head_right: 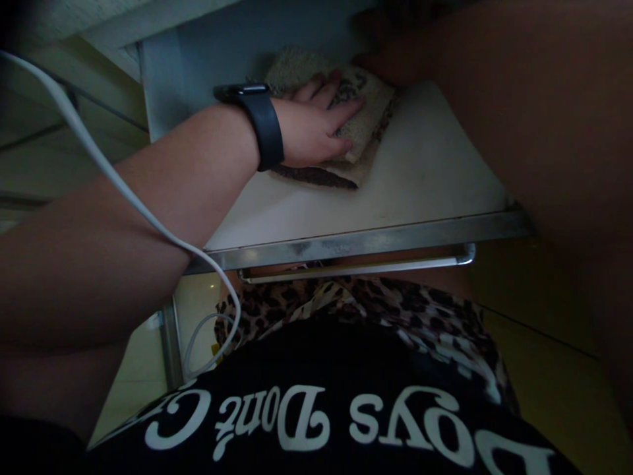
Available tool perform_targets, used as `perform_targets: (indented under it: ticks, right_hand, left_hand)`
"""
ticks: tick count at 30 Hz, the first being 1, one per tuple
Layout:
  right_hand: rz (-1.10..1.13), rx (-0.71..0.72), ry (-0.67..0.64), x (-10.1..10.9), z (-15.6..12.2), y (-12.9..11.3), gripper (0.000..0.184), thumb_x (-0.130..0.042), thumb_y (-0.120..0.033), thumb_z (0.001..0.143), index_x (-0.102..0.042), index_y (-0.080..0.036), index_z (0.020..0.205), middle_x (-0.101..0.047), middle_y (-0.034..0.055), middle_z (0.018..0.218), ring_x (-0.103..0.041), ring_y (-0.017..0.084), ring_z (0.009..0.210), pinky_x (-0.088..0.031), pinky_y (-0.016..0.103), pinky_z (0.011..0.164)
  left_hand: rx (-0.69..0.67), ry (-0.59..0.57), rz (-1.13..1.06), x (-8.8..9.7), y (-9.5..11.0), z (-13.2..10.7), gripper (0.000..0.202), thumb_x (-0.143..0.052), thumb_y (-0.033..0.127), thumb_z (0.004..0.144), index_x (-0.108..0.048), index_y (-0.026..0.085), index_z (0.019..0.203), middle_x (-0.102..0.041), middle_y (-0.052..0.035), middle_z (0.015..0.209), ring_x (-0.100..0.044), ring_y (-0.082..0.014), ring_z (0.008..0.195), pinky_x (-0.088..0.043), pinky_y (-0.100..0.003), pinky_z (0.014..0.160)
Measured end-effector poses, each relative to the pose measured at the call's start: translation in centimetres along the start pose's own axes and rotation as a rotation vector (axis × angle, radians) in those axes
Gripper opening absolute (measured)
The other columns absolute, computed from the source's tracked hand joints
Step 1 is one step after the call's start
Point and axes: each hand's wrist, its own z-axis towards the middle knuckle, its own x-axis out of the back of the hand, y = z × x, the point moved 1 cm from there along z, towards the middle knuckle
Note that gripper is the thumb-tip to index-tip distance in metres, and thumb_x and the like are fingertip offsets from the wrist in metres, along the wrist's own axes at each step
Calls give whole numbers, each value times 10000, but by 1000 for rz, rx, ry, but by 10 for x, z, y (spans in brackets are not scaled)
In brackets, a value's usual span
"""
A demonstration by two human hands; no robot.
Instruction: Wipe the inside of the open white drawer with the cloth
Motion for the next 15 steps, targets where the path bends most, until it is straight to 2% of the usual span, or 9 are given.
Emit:
perform_targets:
  ticks: [7, 11, 15]
  right_hand:
    - [-3, -47, -42, 9, -9, -9, 799, -406, -617, 999, -213, -369, 1734, -84, 66, 1774, -106, 448, 1664, -154, 685, 1336]
    - [-15, -16, -34, 5, -3, -3, 816, -383, -678, 988, -210, -384, 1730, -97, 82, 1770, -126, 467, 1653, -171, 706, 1308]
    - [-8, -41, -33, 3, -1, -2, 815, -394, -658, 986, -230, -362, 1728, -91, 99, 1769, -108, 466, 1656, -161, 692, 1314]
  left_hand:
    - [5, -7, -10, 1, 2, -3, 766, -485, 380, 1096, -117, 343, 1766, 72, -128, 1808, 58, -368, 1684, -41, -546, 1350]
    - [3, -5, -22, 1, 1, -3, 765, -484, 381, 1096, -117, 344, 1766, 66, -129, 1809, 60, -371, 1683, -24, -541, 1351]
    - [-3, -8, -19, 1, 1, -2, 774, -500, 374, 1091, -124, 340, 1766, 79, -136, 1806, 64, -378, 1681, -10, -522, 1355]
